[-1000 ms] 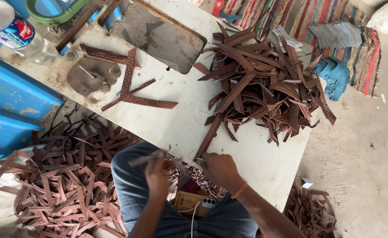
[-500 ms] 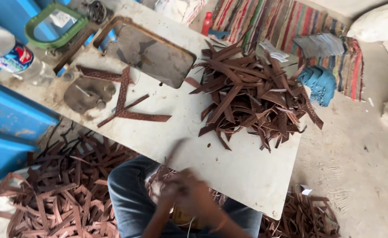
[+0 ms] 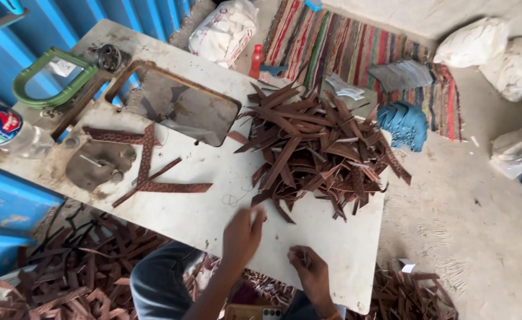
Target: The person is trimming and preparing leather straps for shoe assembly using a small cutting tool.
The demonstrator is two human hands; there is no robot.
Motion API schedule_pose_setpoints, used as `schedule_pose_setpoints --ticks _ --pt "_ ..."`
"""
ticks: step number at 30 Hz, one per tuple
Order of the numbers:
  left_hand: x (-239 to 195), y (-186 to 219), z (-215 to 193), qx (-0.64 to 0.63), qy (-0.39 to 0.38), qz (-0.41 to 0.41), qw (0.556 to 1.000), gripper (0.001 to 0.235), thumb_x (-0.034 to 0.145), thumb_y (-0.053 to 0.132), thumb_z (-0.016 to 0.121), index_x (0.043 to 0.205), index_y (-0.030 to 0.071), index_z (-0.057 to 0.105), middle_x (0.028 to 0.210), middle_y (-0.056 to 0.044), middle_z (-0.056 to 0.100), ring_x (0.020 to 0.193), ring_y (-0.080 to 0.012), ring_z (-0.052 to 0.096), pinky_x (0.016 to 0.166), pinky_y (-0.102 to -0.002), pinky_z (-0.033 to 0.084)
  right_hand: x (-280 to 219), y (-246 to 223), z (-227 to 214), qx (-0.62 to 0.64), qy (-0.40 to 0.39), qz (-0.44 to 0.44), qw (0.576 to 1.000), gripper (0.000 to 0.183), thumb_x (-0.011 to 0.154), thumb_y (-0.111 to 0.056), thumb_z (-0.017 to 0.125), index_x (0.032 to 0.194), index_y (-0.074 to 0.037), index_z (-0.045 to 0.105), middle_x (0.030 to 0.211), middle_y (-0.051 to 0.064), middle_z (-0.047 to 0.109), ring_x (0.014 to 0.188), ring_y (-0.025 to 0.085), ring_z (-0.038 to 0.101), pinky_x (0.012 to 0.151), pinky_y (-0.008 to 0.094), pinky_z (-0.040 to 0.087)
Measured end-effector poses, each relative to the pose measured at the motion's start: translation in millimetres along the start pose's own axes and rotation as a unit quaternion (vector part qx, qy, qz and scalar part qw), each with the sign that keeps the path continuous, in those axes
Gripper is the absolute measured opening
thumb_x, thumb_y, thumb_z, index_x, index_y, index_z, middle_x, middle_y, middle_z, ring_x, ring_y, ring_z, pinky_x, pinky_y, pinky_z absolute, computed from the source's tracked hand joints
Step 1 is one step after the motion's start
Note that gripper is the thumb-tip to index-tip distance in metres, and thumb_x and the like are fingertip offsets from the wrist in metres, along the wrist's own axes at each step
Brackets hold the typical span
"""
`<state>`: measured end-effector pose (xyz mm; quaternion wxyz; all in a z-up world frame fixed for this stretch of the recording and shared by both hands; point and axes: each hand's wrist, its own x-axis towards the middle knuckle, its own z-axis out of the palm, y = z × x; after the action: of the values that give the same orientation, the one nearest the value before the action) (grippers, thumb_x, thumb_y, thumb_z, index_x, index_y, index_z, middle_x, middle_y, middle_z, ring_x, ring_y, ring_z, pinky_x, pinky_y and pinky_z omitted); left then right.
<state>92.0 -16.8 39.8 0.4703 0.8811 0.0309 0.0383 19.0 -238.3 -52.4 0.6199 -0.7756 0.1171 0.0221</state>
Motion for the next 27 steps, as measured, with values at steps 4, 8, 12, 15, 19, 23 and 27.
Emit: schedule_pose_setpoints --ticks 4,8,12,15,19,23,27 --pt "90 38 24 0.027 0.101 0.085 0.991 0.035 0.093 0.028 0.07 0.115 0.003 0.062 0.113 -0.016 0.066 0.076 -0.0354 0.069 0.058 -0.048 0.055 3 -6 4 0.098 -0.039 -0.036 0.994 0.021 0.09 -0.009 0.07 0.106 0.005 0.072 0.088 0.002 0.074 0.078 0.008 0.065 0.074 0.025 0.056" --pt "110 41 32 0.057 0.043 0.069 0.995 0.029 0.092 0.033 0.074 0.101 0.008 0.065 0.105 -0.009 0.068 0.074 -0.0318 0.07 0.061 -0.046 0.055 6 -22 7 0.069 0.001 0.058 0.996 0.02 0.09 -0.01 0.076 0.102 0.006 0.076 0.076 0.004 0.068 0.07 0.009 0.059 0.069 0.027 0.053" --pt "40 43 -12 -0.041 0.029 0.082 0.995 0.021 0.097 0.028 0.073 0.11 0.012 0.07 0.085 -0.008 0.072 0.067 -0.0288 0.069 0.061 -0.043 0.052 4 -10 4 0.092 -0.004 0.059 0.994 0.025 0.09 -0.015 0.078 0.1 0.008 0.076 0.073 0.004 0.066 0.066 0.006 0.056 0.065 0.025 0.054" --pt "-24 23 -50 -0.027 0.026 0.143 0.989 0.021 0.092 0.016 0.071 0.113 0.014 0.076 0.083 -0.009 0.072 0.071 -0.0287 0.067 0.062 -0.042 0.053 11 -40 -9 0.056 -0.02 0.11 0.992 0.032 0.089 -0.023 0.074 0.109 0.002 0.077 0.075 0.002 0.068 0.051 0.006 0.042 0.046 0.024 0.035" --pt "-61 -8 -81 -0.016 -0.027 0.169 0.985 0.022 0.09 0.009 0.07 0.11 0.013 0.075 0.093 -0.005 0.078 0.083 -0.028 0.068 0.074 -0.043 0.052 4 -110 -24 0.244 -0.046 0.19 0.95 0.05 0.091 -0.043 0.054 0.116 -0.001 0.07 0.086 -0.001 0.082 0.037 0.005 0.035 0.032 0.025 0.026" --pt "-67 -28 -87 0.057 -0.197 0.175 0.963 0.029 0.085 0.003 0.07 0.109 0.018 0.076 0.102 -0.003 0.075 0.094 -0.0254 0.066 0.082 -0.042 0.055 2 -81 -17 0.22 -0.201 0.19 0.935 0.053 0.095 -0.041 0.058 0.118 0.005 0.072 0.06 0.006 0.064 0.033 0.006 0.034 0.031 0.025 0.025" --pt "-57 -27 -92 0.177 -0.192 0.208 0.943 0.037 0.077 0.002 0.072 0.11 0.02 0.073 0.102 -0.004 0.071 0.095 -0.0274 0.067 0.082 -0.047 0.056 -17 -90 -10 0.192 -0.195 0.158 0.949 0.031 0.095 -0.022 0.067 0.114 0.002 0.071 0.052 0.0 0.052 0.034 0.007 0.034 0.034 0.026 0.024"
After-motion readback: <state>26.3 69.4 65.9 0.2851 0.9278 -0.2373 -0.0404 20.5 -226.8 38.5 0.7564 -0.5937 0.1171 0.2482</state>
